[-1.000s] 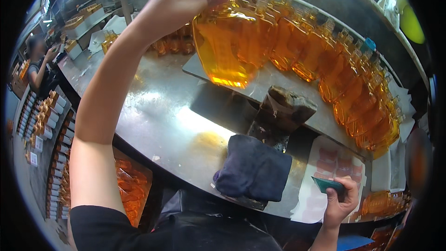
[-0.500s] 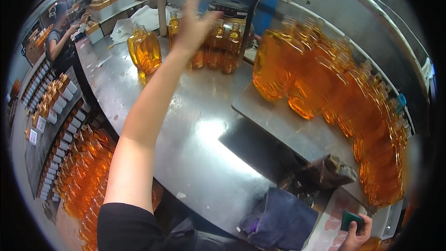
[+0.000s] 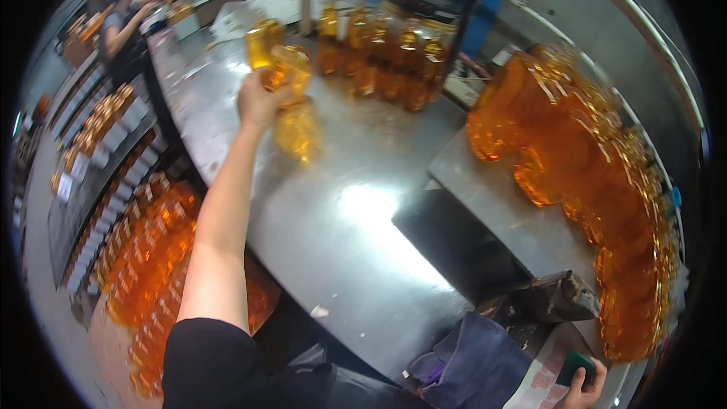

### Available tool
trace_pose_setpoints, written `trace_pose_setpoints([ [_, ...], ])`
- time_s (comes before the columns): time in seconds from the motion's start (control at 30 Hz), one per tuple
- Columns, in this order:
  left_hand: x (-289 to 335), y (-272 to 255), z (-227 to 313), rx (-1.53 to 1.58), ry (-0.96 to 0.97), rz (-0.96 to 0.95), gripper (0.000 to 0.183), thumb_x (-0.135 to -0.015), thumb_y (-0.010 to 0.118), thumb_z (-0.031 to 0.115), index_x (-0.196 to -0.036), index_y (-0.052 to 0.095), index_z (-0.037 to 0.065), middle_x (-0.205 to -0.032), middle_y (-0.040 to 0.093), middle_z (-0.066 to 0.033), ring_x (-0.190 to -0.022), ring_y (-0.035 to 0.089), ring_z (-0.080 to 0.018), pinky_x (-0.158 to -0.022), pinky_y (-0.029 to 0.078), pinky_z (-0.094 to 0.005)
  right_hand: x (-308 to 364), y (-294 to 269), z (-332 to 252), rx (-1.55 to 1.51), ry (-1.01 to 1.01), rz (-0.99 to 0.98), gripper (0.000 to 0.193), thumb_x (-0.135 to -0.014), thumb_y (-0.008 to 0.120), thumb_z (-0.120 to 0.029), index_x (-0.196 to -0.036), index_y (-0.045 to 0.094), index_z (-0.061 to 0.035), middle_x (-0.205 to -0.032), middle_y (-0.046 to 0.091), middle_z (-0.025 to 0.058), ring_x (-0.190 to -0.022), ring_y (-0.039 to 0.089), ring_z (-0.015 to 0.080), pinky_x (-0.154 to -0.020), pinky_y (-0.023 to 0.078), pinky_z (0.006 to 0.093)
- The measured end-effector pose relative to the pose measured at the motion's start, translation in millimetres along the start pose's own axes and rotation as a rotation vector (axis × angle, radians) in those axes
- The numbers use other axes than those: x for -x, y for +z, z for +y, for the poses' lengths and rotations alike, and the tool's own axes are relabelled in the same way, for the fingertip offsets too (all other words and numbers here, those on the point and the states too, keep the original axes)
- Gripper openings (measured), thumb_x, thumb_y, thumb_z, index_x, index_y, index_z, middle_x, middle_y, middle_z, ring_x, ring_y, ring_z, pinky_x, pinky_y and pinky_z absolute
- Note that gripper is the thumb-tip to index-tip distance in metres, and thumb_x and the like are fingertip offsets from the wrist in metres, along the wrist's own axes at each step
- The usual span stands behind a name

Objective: The person applies adhesive labels to amber-colored glass bottles on a metal workbench. They pick up a bottle, place a label on the front, and smooth it down with a green plastic squeegee to remove air bubbles. The person repeats this process for multiple bottles, moving finished units aside.

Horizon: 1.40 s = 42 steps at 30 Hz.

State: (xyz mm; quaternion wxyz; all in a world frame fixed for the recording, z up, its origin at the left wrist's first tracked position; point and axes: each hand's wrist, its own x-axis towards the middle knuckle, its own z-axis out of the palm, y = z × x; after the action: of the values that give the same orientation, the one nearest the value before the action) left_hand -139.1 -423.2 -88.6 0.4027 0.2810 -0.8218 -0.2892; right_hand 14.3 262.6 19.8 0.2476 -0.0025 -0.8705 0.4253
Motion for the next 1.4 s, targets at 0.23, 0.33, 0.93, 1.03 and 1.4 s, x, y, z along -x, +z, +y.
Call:
trace_pose_setpoints([
  [0.23,157,-80,128,0.362,0.062,-0.554,0.053,-0.067,0.086,0.01,-0.114,0.064,0.001,-0.098,0.063,-0.0016,-0.091,0.061,-0.015,-0.082,0.049,-0.0284,33,-85,76,-0.166,0.09,-0.151,0.032,-0.096,0.059,-0.015,-0.123,0.051,0.0,-0.106,0.056,0.0064,-0.097,0.056,0.0147,-0.088,0.046,0.0275],
  [0.33,215,-103,191,1.134,-0.289,-0.889,0.059,-0.072,0.075,0.008,-0.126,0.054,-0.003,-0.111,0.062,-0.0099,-0.106,0.063,-0.0241,-0.096,0.052,-0.0403,52,-71,28,-0.41,0.314,-0.053,0.032,-0.092,0.058,-0.008,-0.122,0.053,-0.0001,-0.109,0.058,0.007,-0.095,0.059,0.0172,-0.088,0.049,0.0314],
  [0.93,317,16,339,0.817,-0.241,-1.408,0.053,-0.099,0.051,0.044,-0.13,0.05,0.001,-0.118,0.064,-0.0211,-0.096,0.07,-0.026,-0.081,0.056,-0.0325,150,-160,159,0.929,0.203,-0.189,0.035,-0.086,0.067,-0.023,-0.12,0.066,-0.0143,-0.08,0.063,0.0094,-0.079,0.064,0.0292,-0.063,0.052,0.0419],
  [1.03,340,0,334,0.833,-0.212,-1.315,0.065,-0.096,0.055,0.049,-0.142,0.042,0.005,-0.125,0.061,-0.0204,-0.104,0.066,-0.0265,-0.086,0.053,-0.0353,170,-159,140,0.919,0.167,-0.266,0.042,-0.081,0.073,-0.027,-0.121,0.065,-0.0171,-0.077,0.058,0.0048,-0.075,0.06,0.0244,-0.061,0.051,0.0363],
  [1.4,333,-18,326,0.747,0.228,-1.142,0.084,-0.093,0.058,0.046,-0.155,0.02,0.005,-0.14,0.049,-0.0233,-0.137,0.043,-0.0336,-0.109,0.04,-0.0443,162,-156,136,0.868,-0.123,-0.094,0.022,-0.07,0.079,-0.009,-0.091,0.075,-0.012,-0.085,0.071,-0.0017,-0.076,0.064,0.0193,-0.064,0.054,0.0293],
])
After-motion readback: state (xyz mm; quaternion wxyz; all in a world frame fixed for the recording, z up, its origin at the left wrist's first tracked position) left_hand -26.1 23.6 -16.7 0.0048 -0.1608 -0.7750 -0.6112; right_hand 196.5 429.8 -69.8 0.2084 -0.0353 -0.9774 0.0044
